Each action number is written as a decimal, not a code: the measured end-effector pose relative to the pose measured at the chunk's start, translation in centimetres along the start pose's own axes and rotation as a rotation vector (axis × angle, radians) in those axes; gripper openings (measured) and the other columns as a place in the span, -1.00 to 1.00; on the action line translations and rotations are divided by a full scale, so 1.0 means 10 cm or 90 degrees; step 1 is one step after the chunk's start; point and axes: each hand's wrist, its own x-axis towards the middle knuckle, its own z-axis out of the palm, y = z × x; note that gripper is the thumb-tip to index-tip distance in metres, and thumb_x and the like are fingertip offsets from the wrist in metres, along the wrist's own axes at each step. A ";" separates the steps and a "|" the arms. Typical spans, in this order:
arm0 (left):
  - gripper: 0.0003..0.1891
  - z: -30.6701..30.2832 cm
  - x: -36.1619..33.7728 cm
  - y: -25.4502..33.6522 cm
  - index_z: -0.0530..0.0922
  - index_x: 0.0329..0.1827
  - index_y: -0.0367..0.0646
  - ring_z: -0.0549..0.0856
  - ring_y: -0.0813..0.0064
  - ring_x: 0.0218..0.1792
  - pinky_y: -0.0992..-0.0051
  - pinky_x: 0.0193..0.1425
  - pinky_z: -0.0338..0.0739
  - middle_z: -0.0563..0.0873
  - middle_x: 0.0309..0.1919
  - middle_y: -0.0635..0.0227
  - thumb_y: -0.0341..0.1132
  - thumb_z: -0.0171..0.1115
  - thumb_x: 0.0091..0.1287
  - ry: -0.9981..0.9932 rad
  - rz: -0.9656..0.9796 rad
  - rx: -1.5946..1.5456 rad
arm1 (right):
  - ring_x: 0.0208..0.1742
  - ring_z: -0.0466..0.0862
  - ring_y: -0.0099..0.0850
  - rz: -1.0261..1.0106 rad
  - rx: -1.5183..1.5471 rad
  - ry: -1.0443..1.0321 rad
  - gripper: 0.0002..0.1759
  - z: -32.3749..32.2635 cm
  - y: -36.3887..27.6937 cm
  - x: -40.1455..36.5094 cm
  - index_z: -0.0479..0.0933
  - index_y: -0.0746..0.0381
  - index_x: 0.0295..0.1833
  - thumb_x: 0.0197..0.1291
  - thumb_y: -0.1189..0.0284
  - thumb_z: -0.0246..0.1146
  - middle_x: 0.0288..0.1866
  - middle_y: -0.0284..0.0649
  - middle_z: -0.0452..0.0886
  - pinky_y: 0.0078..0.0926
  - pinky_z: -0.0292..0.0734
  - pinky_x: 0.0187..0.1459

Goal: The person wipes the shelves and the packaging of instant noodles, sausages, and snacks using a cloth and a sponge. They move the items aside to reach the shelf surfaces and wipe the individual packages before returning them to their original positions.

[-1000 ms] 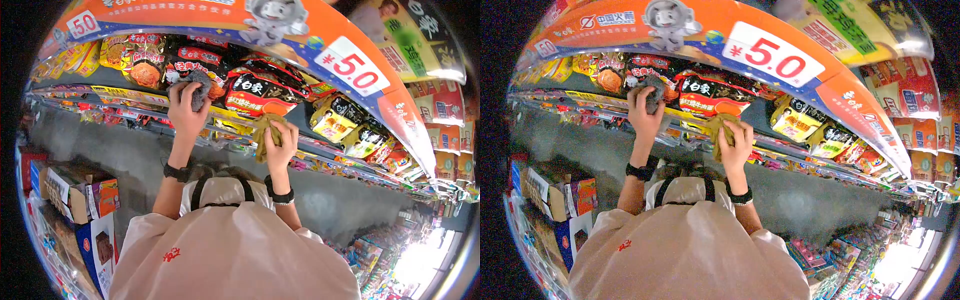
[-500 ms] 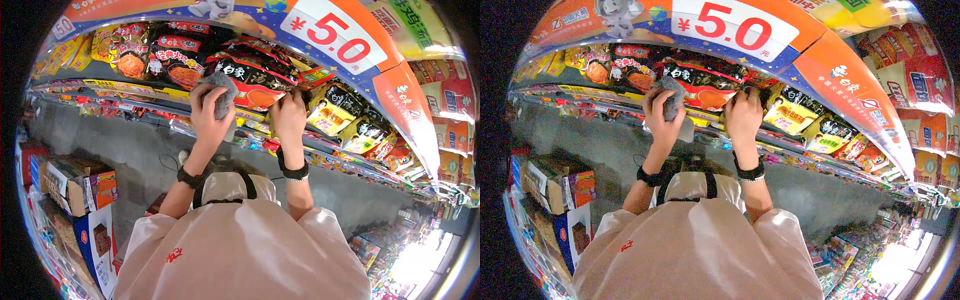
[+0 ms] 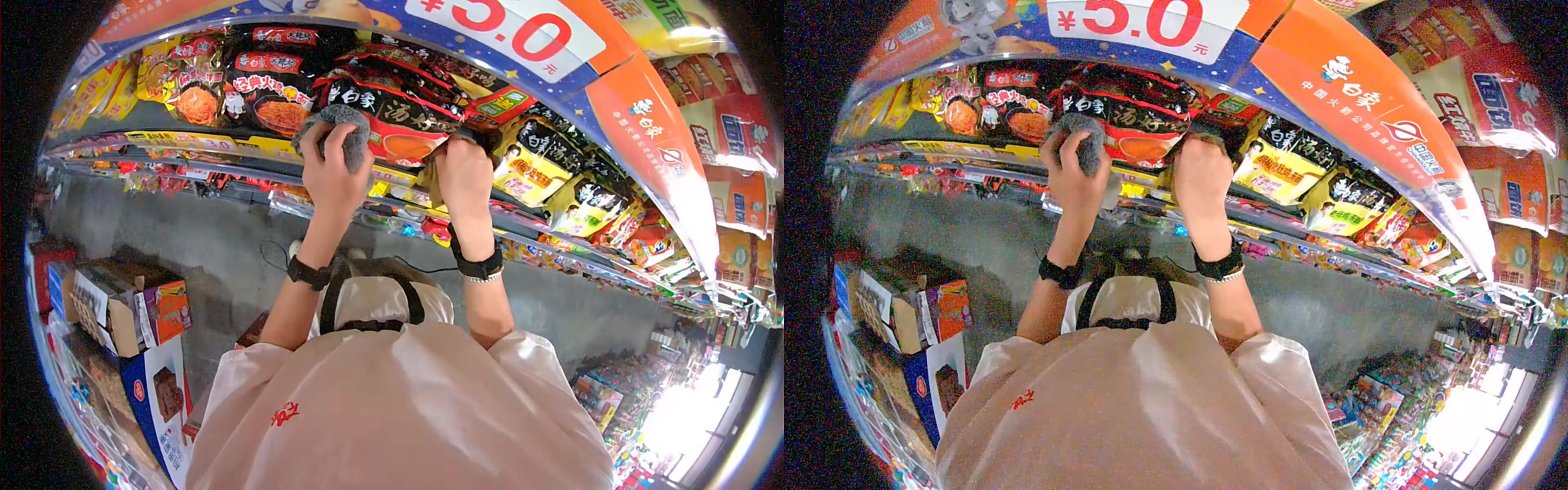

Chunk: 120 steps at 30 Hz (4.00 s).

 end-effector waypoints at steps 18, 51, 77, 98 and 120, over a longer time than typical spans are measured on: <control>-0.55 -0.02 0.00 -0.05 0.44 -0.08 -0.04 0.54 0.09 -0.17 0.30 -0.21 0.53 0.43 -0.11 0.12 -0.40 0.33 -0.10 -0.016 0.040 0.019 | -0.32 0.57 -0.01 0.010 0.299 -0.050 -0.86 -0.49 0.15 -0.53 0.47 0.35 -0.25 0.07 0.51 0.12 -0.37 0.07 0.55 -0.20 0.46 -0.31; -0.53 -0.03 -0.02 -0.05 0.40 -0.04 -0.03 0.48 0.02 -0.09 0.22 -0.19 0.48 0.39 -0.08 0.06 -0.38 0.32 -0.07 -0.060 0.042 0.019 | 0.14 0.35 -0.03 -0.006 0.020 0.099 -0.60 0.16 -0.07 -0.16 0.42 0.42 -0.04 -0.05 0.50 0.13 0.10 0.07 0.38 -0.15 0.25 0.15; -0.55 -0.08 0.01 -0.01 0.38 -0.04 -0.07 0.50 0.02 -0.13 0.24 -0.22 0.50 0.38 -0.08 0.07 -0.39 0.31 -0.03 -0.071 0.051 0.005 | -0.33 0.54 -0.12 0.036 0.194 0.092 -0.89 0.02 0.03 -0.11 0.48 0.29 -0.38 -0.07 0.49 0.15 -0.39 -0.04 0.49 -0.24 0.48 -0.28; -0.70 -0.73 0.34 0.22 0.43 -0.21 -0.25 0.49 0.22 -0.17 0.39 -0.04 0.38 0.50 -0.27 0.17 -0.52 0.22 -0.07 -0.036 -0.124 -0.231 | 0.07 0.37 -0.19 -0.044 0.166 0.772 -0.74 -1.51 -0.19 0.11 0.49 0.22 -0.15 -0.04 0.58 0.17 0.00 -0.10 0.35 -0.23 0.24 0.13; -0.61 -1.05 1.54 0.49 0.62 -0.20 -0.04 0.58 0.36 -0.37 0.45 -0.36 0.50 0.52 -0.32 0.34 -0.49 0.34 -0.19 0.224 0.144 -0.120 | 0.06 0.35 -0.19 -0.045 0.001 0.823 -0.81 -1.48 -0.19 0.16 0.41 0.29 -0.11 0.15 0.52 0.05 -0.01 -0.10 0.42 -0.17 0.23 0.09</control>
